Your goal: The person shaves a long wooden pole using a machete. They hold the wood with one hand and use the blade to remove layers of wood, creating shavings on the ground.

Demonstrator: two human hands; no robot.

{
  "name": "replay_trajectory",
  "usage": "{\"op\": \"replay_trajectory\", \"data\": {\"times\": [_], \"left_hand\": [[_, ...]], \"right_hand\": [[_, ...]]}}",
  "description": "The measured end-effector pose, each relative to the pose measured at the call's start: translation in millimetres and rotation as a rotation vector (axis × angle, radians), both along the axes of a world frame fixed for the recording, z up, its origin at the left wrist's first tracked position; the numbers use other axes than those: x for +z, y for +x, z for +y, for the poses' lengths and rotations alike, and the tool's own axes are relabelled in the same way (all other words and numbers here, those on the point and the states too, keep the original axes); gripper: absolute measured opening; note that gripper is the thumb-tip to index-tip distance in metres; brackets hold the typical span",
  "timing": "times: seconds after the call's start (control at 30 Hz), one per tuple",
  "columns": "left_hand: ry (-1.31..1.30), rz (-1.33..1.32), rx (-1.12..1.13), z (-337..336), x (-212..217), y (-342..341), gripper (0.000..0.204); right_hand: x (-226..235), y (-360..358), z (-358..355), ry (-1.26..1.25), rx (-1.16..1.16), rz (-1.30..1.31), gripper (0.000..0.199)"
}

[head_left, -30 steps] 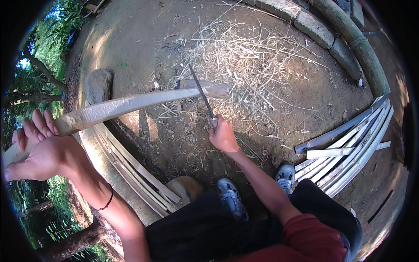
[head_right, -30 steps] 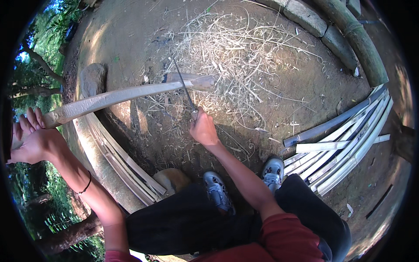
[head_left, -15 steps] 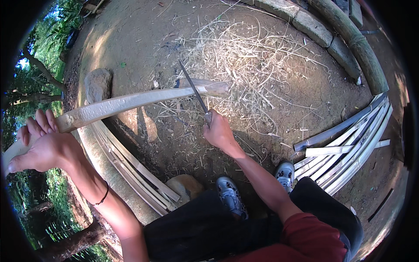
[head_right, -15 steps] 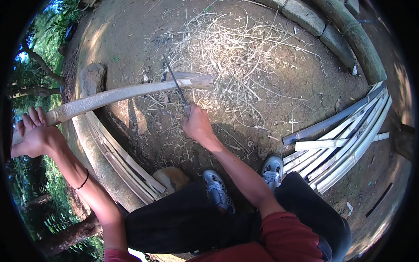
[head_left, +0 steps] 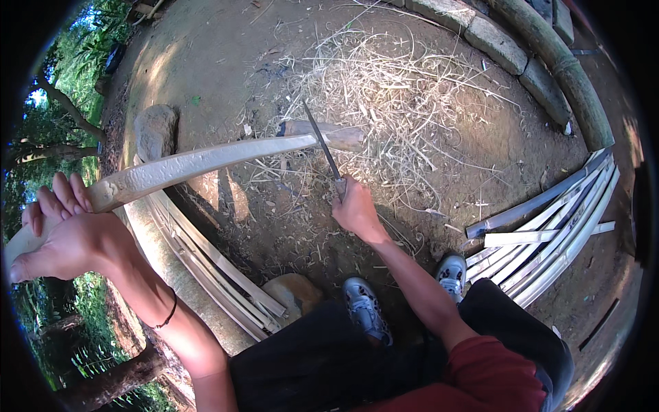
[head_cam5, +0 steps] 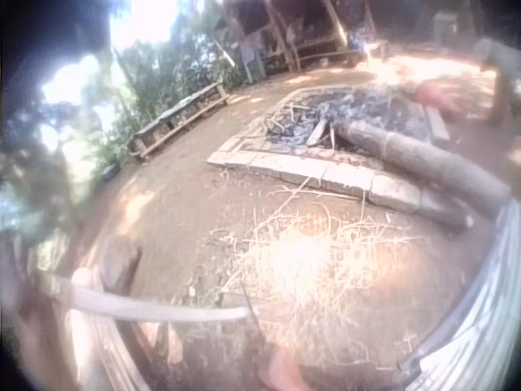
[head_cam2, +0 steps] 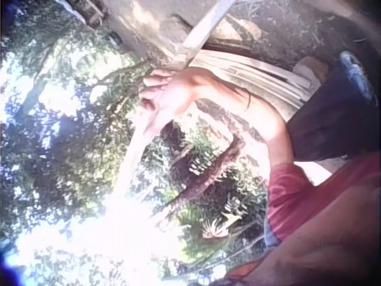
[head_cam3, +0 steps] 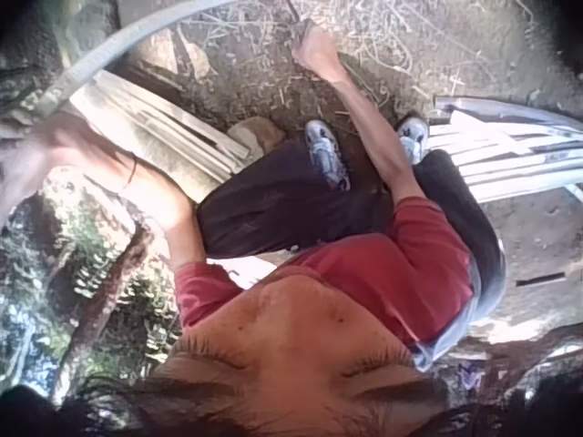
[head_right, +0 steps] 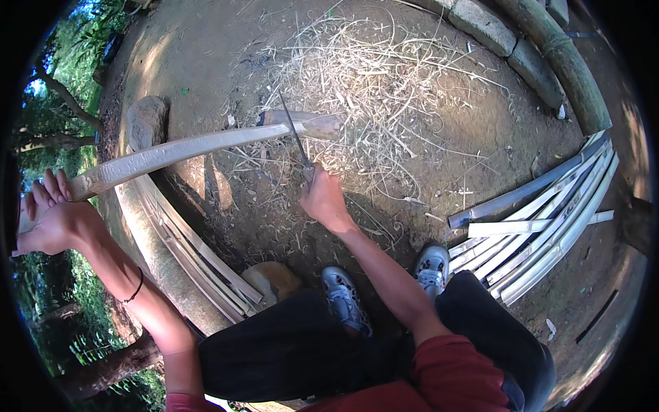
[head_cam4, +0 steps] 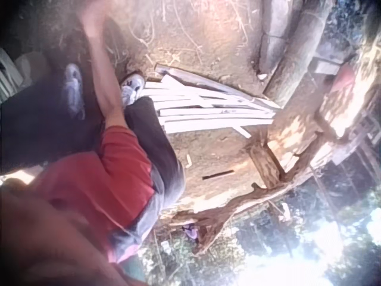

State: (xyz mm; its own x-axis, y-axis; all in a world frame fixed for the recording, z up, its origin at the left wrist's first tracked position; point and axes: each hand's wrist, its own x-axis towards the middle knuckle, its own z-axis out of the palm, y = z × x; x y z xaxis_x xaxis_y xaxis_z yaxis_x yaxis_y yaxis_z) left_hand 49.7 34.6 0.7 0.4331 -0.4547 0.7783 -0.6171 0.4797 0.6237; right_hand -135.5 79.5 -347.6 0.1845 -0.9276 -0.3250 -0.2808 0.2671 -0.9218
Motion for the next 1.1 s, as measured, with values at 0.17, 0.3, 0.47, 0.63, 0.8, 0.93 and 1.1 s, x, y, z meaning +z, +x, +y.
{"op": "replay_trajectory", "data": {"times": [0.17, 0.3, 0.47, 0.63, 0.8, 0.93, 1.1], "left_hand": [[0.407, -0.040, -1.613, -15.3, 30.9, 144.4, 0.099], [0.494, -0.274, -1.734, -29.6, 34.7, 108.6, 0.099], [0.371, -0.224, -1.259, -17.9, 16.0, 66.8, 0.091], [0.194, -0.104, 0.251, -1.0, 4.2, 37.3, 0.077], [0.245, -0.197, -0.955, -23.9, 18.5, 52.7, 0.078], [0.226, 0.020, -1.240, -3.7, 27.5, 157.7, 0.058], [0.144, -0.016, -0.935, -3.3, 22.6, 139.0, 0.051]], "right_hand": [[17.8, 7.3, 16.3, -0.109, -0.033, -0.013, 0.033], [-21.1, 6.0, -7.6, -0.042, 0.005, 0.064, 0.035], [12.8, -7.9, -7.0, -0.062, 0.048, -0.034, 0.036], [28.9, 8.3, 1.2, -0.112, -0.004, -0.096, 0.034], [0.3, 6.9, -7.8, -0.046, -0.050, -0.042, 0.024], [47.4, 7.9, 15.6, -0.185, -0.045, -0.121, 0.037], [90.1, 9.7, 18.2, -0.122, -0.005, -0.174, 0.041]]}}
